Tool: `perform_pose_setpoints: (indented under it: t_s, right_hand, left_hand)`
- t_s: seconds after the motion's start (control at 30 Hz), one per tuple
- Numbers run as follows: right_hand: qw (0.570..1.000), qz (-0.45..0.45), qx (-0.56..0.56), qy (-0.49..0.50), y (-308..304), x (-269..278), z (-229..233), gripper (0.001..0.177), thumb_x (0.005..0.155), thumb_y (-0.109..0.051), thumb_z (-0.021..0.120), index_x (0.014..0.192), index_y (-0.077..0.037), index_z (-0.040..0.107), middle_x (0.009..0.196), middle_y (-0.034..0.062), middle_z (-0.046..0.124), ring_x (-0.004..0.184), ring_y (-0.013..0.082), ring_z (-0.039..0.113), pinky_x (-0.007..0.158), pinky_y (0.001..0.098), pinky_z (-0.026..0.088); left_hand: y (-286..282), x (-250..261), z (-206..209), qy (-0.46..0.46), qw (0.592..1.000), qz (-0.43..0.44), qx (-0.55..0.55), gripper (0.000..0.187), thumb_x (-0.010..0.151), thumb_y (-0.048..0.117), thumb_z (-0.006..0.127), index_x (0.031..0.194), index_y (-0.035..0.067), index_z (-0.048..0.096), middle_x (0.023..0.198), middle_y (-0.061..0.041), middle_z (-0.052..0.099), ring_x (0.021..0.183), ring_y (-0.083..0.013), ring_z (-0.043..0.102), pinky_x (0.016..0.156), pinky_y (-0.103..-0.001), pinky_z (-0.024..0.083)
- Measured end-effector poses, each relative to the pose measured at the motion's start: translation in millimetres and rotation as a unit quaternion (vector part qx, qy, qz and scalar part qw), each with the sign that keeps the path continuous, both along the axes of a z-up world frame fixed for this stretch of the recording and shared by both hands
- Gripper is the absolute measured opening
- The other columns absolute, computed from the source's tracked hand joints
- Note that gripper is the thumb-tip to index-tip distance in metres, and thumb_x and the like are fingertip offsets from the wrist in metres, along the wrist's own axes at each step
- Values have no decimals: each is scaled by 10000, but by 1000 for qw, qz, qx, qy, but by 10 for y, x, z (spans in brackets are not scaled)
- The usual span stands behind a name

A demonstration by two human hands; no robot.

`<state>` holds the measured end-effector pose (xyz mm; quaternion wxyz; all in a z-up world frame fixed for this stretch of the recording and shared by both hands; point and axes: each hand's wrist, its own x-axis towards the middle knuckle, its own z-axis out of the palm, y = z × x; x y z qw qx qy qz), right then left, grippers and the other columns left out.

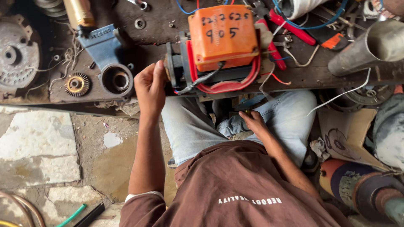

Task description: The person places an orange electrical component onto a motor, then uses a screwdriver to tighten screws on the component. The person repeatedly adjusts the component and secures it to the motor.

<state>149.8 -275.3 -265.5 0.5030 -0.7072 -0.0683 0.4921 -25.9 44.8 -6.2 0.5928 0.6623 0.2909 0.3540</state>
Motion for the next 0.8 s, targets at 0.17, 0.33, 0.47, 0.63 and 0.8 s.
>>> perform_pose_setpoints:
  t_s: [0.17,0.33,0.47,0.63,0.8]
  right_hand:
    - [962,72,73,-254,46,-98,594,285,963,-271,728,788,-88,597,637,-42,491,598,59,420,540,242,373]
    - [885,-9,300,-356,-71,-202,1788,191,966,-133,721,883,-48,571,768,-32,520,681,67,451,609,244,375]
    - [826,-102,254,-493,139,206,2633,222,969,-18,687,1162,29,587,1042,49,676,882,109,633,768,243,519]
    - [887,49,116,-444,574,605,2963,452,904,-9,736,1343,-4,630,962,96,712,841,148,636,725,263,506]
    - [873,61,199,-442,584,612,2789,199,985,-105,744,1153,-12,690,989,13,738,868,84,668,748,241,517]
  left_hand:
    - [31,-40,-57,-6,1000,-10,4,429,1136,232,532,756,34,533,676,63,467,629,-26,357,573,-230,272]
    - [16,-73,-126,-16,999,-13,47,395,1148,209,514,798,26,532,716,46,482,657,-35,390,601,-232,298]
    - [5,-31,-174,-55,997,-8,45,400,1152,193,533,789,31,486,735,41,458,666,-43,376,610,-235,297]
    - [3,-52,-159,-37,997,-2,67,394,1142,191,534,785,32,488,732,41,460,667,-40,386,603,-231,303]
    - [10,-85,-162,-36,997,-14,68,401,1146,195,539,785,33,479,735,42,452,677,-40,380,611,-233,301]
